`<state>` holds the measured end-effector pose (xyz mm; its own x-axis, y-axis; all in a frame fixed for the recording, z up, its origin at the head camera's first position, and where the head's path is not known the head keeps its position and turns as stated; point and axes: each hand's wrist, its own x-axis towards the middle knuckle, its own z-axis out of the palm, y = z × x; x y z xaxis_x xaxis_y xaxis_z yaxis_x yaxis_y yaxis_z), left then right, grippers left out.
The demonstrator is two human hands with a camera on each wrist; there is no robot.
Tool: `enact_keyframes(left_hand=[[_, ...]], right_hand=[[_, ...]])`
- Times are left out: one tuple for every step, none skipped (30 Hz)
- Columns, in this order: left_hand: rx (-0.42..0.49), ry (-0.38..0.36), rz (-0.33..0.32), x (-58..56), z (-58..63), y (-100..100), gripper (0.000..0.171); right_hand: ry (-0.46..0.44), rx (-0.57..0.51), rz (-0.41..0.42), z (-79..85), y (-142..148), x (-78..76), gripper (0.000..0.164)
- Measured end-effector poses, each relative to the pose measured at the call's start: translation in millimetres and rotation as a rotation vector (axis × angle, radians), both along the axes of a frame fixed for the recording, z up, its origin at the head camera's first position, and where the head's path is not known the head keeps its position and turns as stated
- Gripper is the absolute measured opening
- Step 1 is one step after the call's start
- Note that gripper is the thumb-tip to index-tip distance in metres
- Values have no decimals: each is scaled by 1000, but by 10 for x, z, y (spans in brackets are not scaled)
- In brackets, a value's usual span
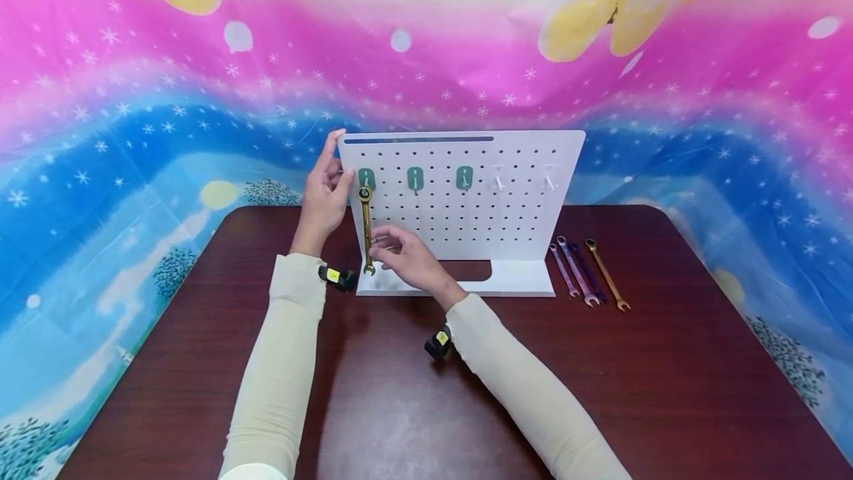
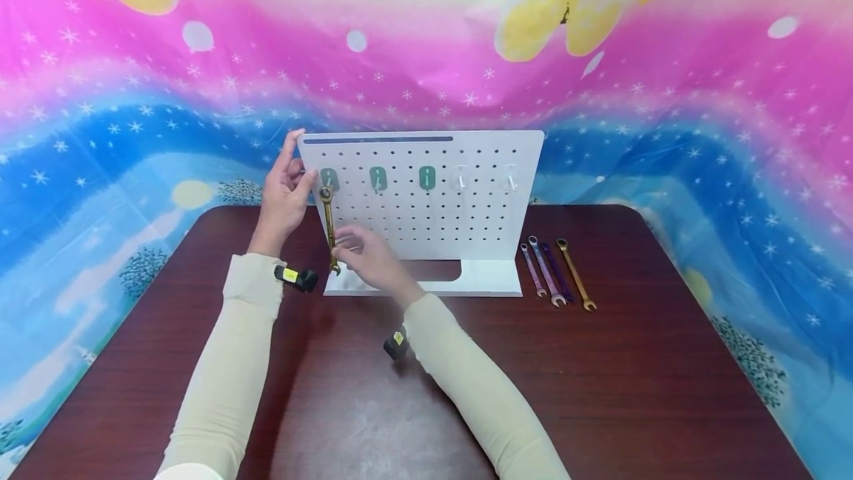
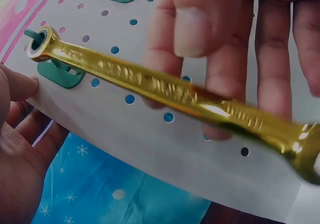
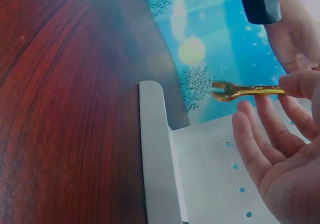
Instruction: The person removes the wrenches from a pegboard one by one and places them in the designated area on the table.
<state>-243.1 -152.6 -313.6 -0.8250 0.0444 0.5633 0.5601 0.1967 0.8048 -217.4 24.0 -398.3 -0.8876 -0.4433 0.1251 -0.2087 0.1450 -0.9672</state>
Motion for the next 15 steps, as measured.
enact_keyframes(left_hand=[[0, -2, 1, 2, 2, -1, 60], [0, -4, 2, 1, 2, -3, 60], [-2, -7, 3, 4, 4, -5, 60], [-5, -8, 6, 4, 2, -6, 60], [-5, -9, 7, -18, -14, -13, 60], [-6, -8, 9, -46, -37, -22, 60], [-7, -7, 11, -75, -62, -31, 60], [-8, -6, 13, -107, -89, -41, 61], [-8, -3, 13, -136, -113, -48, 61], [-6, -1, 12, -170, -140, -55, 61], [-3, 3, 11, -207, -170, -66, 61], [-3, 5, 11, -220, -185, -70, 61], [-5, 6, 12, -226, -192, -70, 62], [-7, 8, 13, -231, -197, -69, 62], [-8, 10, 14, -233, -201, -69, 62]], right_hand=[[-4, -16, 8, 0, -5, 2, 24], [-12, -35, 16, 4, -9, 6, 22], [-20, -56, 27, 11, -11, 15, 21], [-30, -75, 36, 22, -13, 23, 20], [-39, -94, 45, 37, -15, 34, 19], [-47, -110, 53, 54, -15, 47, 19], [-56, -125, 58, 75, -13, 61, 20], [-62, -134, 59, 100, -8, 79, 21], [-62, -142, 60, 126, 0, 97, 22], [-60, -145, 55, 152, 6, 113, 24], [-57, -146, 51, 177, 16, 129, 26], [-53, -148, 47, 198, 25, 141, 27], [-51, -148, 45, 219, 36, 150, 29], [-47, -147, 45, 237, 48, 158, 31], [-44, -147, 48, 251, 57, 162, 32]])
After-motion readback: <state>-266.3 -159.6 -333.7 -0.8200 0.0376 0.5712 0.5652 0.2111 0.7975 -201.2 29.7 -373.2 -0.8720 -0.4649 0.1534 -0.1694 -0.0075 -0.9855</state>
